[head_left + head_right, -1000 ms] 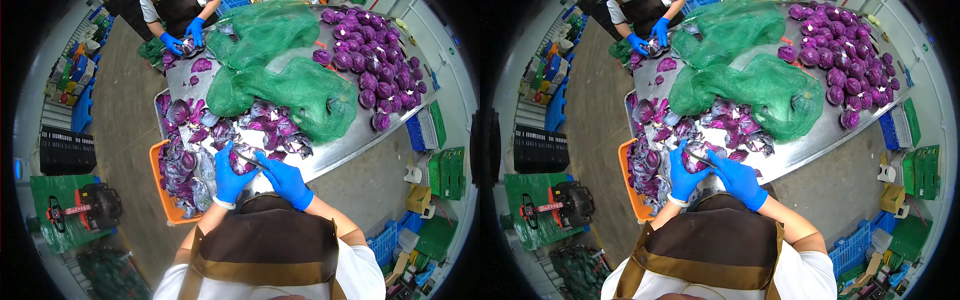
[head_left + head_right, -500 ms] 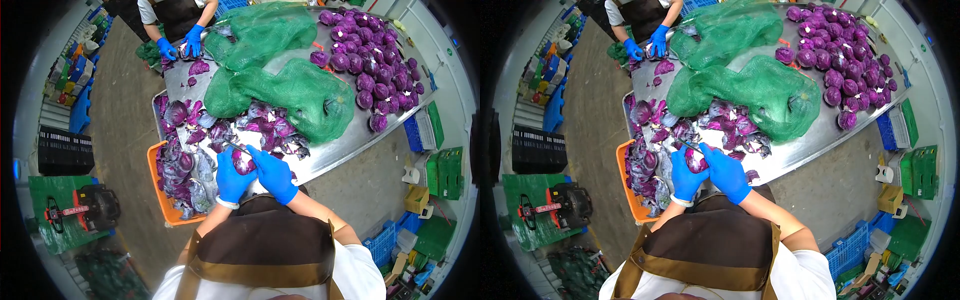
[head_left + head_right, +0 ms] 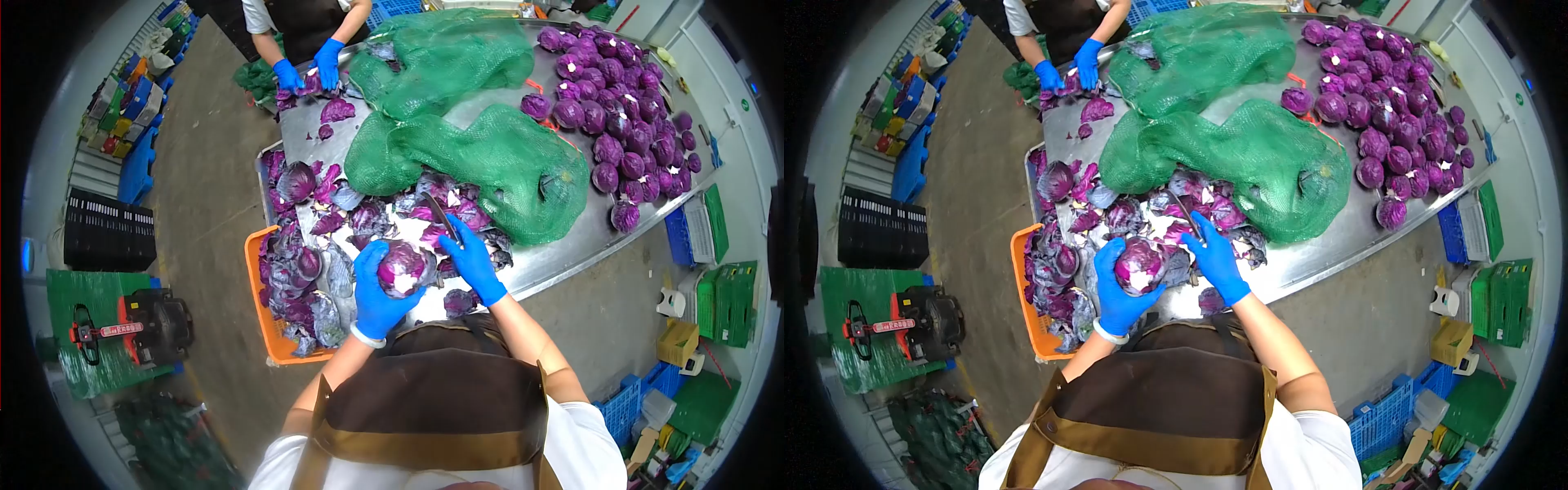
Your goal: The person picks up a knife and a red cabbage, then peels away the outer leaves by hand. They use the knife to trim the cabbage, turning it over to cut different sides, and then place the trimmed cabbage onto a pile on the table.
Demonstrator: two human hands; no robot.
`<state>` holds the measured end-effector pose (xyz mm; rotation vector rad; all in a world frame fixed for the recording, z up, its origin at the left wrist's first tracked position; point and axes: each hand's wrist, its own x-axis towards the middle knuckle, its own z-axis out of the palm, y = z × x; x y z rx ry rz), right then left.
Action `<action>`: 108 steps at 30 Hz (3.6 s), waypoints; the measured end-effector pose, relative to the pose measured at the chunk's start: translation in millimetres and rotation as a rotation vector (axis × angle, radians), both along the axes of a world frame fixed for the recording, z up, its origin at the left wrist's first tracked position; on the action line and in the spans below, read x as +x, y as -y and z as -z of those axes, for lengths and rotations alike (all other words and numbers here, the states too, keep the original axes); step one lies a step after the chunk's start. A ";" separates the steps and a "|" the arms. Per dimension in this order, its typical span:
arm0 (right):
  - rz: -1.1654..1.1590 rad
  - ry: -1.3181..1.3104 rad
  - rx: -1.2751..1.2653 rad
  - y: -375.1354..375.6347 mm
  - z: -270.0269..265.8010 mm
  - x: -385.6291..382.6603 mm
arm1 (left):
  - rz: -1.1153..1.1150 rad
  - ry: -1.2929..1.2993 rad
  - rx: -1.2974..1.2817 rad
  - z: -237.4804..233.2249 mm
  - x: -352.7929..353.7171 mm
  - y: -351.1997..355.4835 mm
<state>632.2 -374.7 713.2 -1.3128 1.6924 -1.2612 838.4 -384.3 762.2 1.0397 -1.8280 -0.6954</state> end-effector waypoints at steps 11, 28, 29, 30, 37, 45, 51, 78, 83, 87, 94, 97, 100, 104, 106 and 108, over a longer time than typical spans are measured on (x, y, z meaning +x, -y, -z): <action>-0.265 0.867 0.427 -31.1 -35.0 1.5 | 0.218 -0.037 0.259 -23.4 4.9 10.2; -0.415 0.640 0.361 -40.3 -35.4 0.6 | 0.138 0.225 0.292 -9.8 20.4 19.2; -0.451 0.665 0.360 -40.2 -38.7 -0.2 | 0.059 0.201 0.325 0.5 21.7 26.8; -0.488 0.694 0.361 -41.4 -45.3 0.3 | -0.049 0.166 0.340 24.3 26.2 37.0; -0.298 0.687 0.281 -45.1 -40.0 12.7 | 0.297 -0.865 1.521 -13.5 15.8 15.9; -0.386 -0.424 -0.173 -43.1 -61.9 5.6 | 0.376 -0.414 1.197 -9.5 15.9 12.7; -0.064 -0.379 0.333 -17.3 -16.7 -37.8 | 0.474 -0.266 0.925 6.1 24.6 11.8; -0.101 -0.015 0.020 -54.1 -61.6 21.3 | 0.279 -0.735 0.929 15.9 15.0 -6.5; -0.267 -0.280 0.007 -32.7 -81.3 4.3 | 0.245 -0.497 0.548 17.7 -7.3 -4.4; -0.378 -0.245 0.010 -14.0 -61.3 -36.4 | 0.132 -0.418 0.514 17.0 -37.3 -13.6; -0.280 -0.180 0.023 41.8 -14.8 -156.3 | 0.232 -1.426 1.129 -19.4 -118.9 -22.1; -0.575 0.398 0.116 31.3 -45.7 -162.4 | 0.119 -0.798 0.777 -32.2 -163.6 -22.6; -0.756 0.847 0.258 27.6 -59.2 -185.5 | 0.081 -0.511 0.732 -37.9 -206.5 -13.6; -0.507 1.256 0.519 -1.9 18.0 -252.2 | 0.241 -0.549 1.509 4.2 -220.6 5.8; -0.235 1.430 0.589 -9.4 38.5 -295.8 | 0.234 -0.290 1.273 24.2 -245.5 12.5; -0.082 1.372 0.542 -16.1 42.6 -368.6 | 0.230 -0.310 1.168 25.7 -271.8 15.5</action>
